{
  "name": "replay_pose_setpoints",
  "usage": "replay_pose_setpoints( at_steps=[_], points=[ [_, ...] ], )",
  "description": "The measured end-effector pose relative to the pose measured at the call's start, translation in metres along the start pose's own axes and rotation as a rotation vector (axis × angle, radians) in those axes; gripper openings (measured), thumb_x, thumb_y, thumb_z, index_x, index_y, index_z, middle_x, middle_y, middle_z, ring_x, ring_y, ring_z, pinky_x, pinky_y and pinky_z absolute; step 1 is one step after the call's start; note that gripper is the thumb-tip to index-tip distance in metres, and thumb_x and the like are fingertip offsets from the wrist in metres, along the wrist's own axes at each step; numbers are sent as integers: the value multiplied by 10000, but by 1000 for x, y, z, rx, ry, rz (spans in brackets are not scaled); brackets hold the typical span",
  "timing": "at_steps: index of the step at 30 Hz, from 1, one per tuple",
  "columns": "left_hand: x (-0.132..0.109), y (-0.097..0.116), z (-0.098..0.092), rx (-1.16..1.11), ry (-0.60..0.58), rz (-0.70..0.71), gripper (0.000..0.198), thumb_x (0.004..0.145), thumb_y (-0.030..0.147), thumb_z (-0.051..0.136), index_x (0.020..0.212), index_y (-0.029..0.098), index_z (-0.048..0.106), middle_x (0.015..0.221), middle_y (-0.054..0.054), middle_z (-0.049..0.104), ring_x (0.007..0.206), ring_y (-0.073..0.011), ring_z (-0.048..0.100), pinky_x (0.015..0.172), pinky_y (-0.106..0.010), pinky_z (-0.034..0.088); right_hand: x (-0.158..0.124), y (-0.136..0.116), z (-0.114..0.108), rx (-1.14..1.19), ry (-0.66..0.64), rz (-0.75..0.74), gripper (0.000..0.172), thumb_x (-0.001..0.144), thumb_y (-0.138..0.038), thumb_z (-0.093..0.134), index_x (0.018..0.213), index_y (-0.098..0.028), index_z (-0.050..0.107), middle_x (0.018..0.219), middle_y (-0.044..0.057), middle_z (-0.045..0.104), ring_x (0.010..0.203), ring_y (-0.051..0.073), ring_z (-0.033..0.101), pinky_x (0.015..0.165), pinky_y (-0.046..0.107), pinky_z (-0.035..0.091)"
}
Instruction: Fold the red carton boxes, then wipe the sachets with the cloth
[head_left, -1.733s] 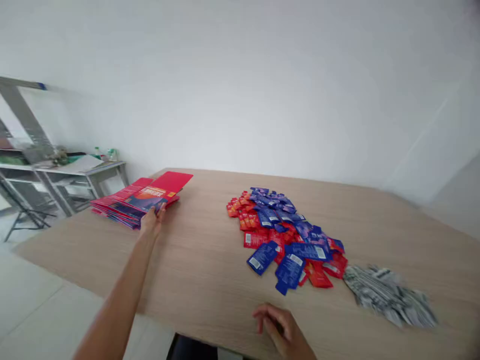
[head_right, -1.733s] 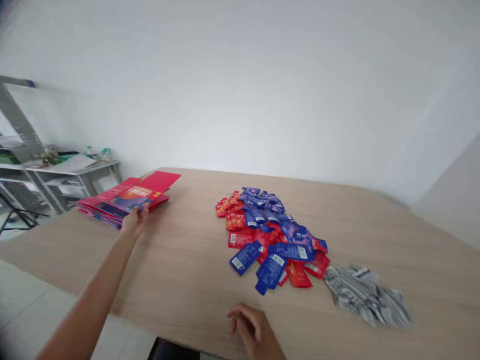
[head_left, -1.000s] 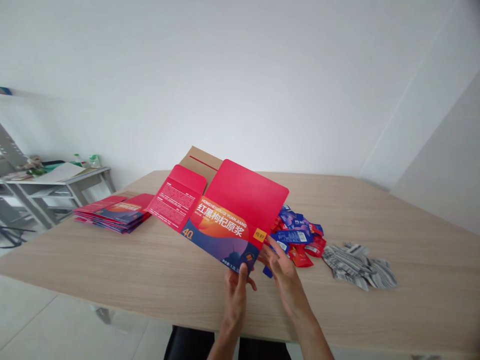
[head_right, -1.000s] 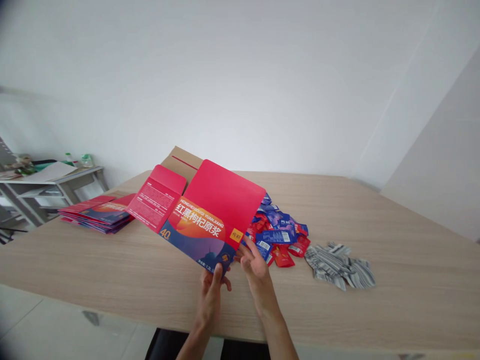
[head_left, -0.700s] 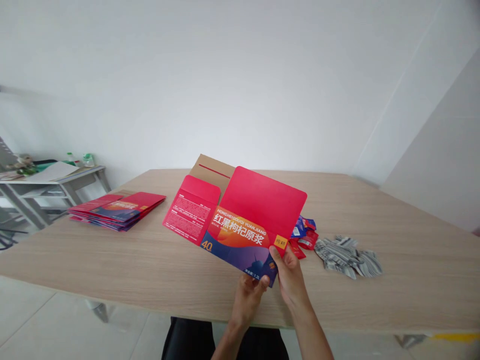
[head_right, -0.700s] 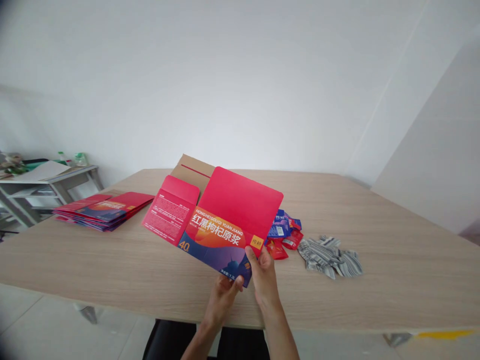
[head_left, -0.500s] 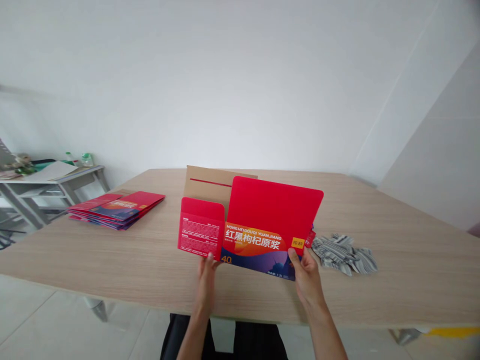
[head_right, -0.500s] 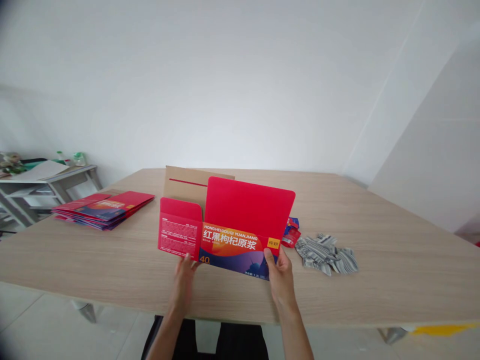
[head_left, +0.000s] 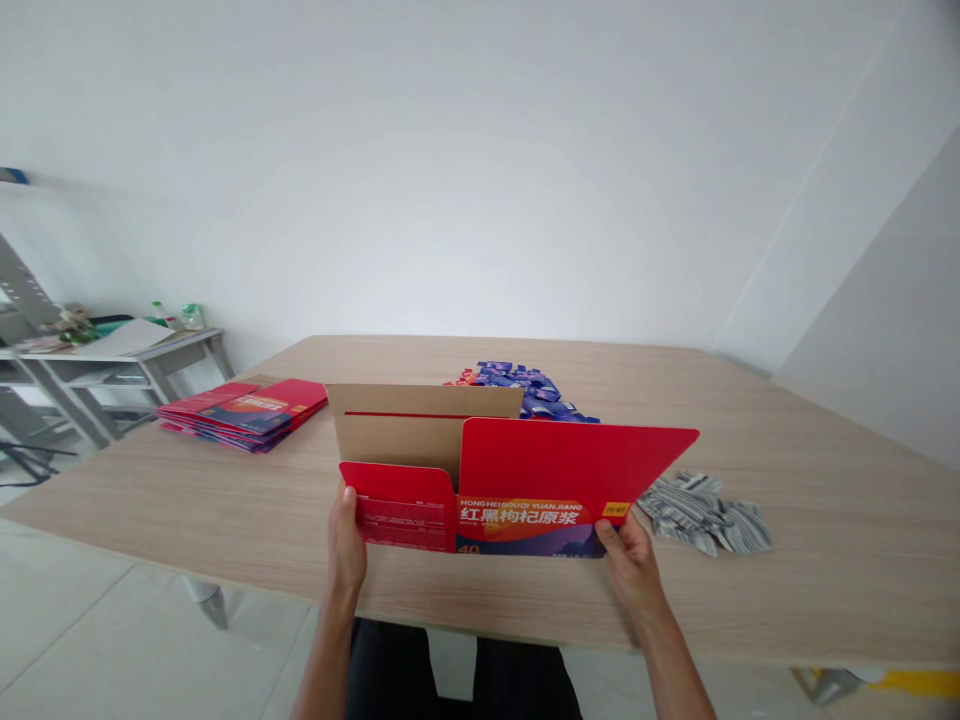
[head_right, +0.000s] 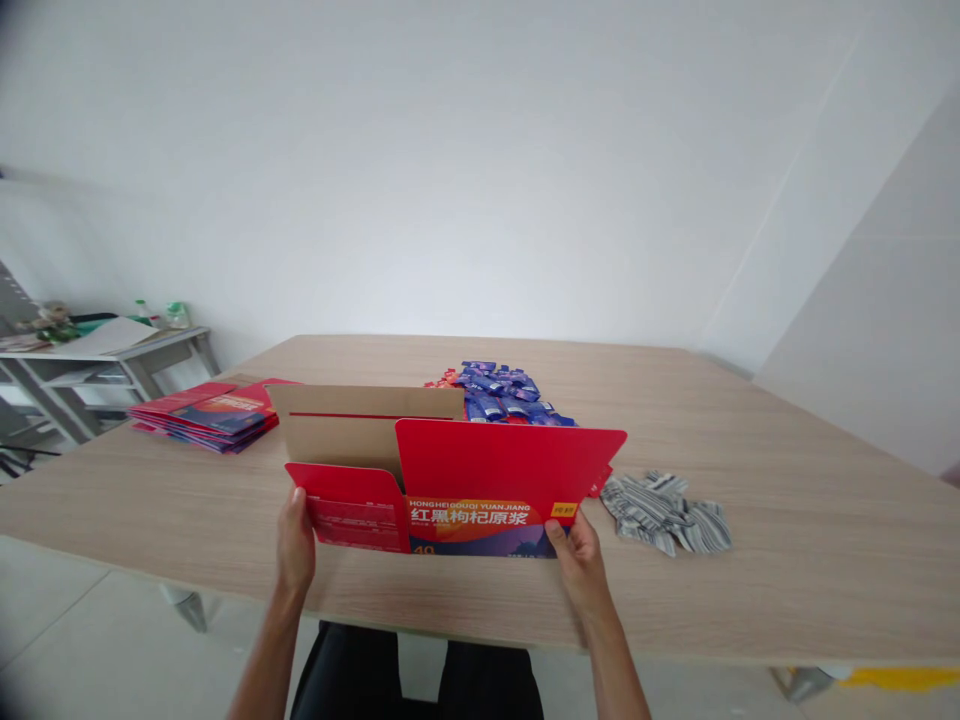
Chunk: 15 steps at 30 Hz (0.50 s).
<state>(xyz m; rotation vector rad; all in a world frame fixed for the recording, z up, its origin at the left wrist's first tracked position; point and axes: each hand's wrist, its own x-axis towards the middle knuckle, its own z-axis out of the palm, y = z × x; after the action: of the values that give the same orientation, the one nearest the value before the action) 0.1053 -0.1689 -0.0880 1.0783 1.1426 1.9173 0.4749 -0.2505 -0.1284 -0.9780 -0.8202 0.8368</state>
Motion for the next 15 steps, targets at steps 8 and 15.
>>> replay_pose_setpoints(
  at_steps=[8, 15],
  points=[
    [2, -22, -12, -150, 173, -70, 466, 724, 693, 801, 761, 231, 748, 766, 5, 723, 807, -221, 637, 905, -377, 581, -15, 2, -3, -72, -16, 24, 770, 756, -702, 932, 1375, -289, 733, 1191, 110, 858, 1156, 346, 786, 1025, 449, 624],
    [-4, -14, -7, -210, 148, -100, 468, 718, 721, 806, 748, 259, 742, 736, -1, 711, 968, -257, 696, 958, -355, 603, -22, 7, -4, -171, -60, 53, 634, 695, -735, 954, 1102, -276, 795, 1165, 106, 852, 1267, 380, 726, 1095, 459, 573]
  ],
)
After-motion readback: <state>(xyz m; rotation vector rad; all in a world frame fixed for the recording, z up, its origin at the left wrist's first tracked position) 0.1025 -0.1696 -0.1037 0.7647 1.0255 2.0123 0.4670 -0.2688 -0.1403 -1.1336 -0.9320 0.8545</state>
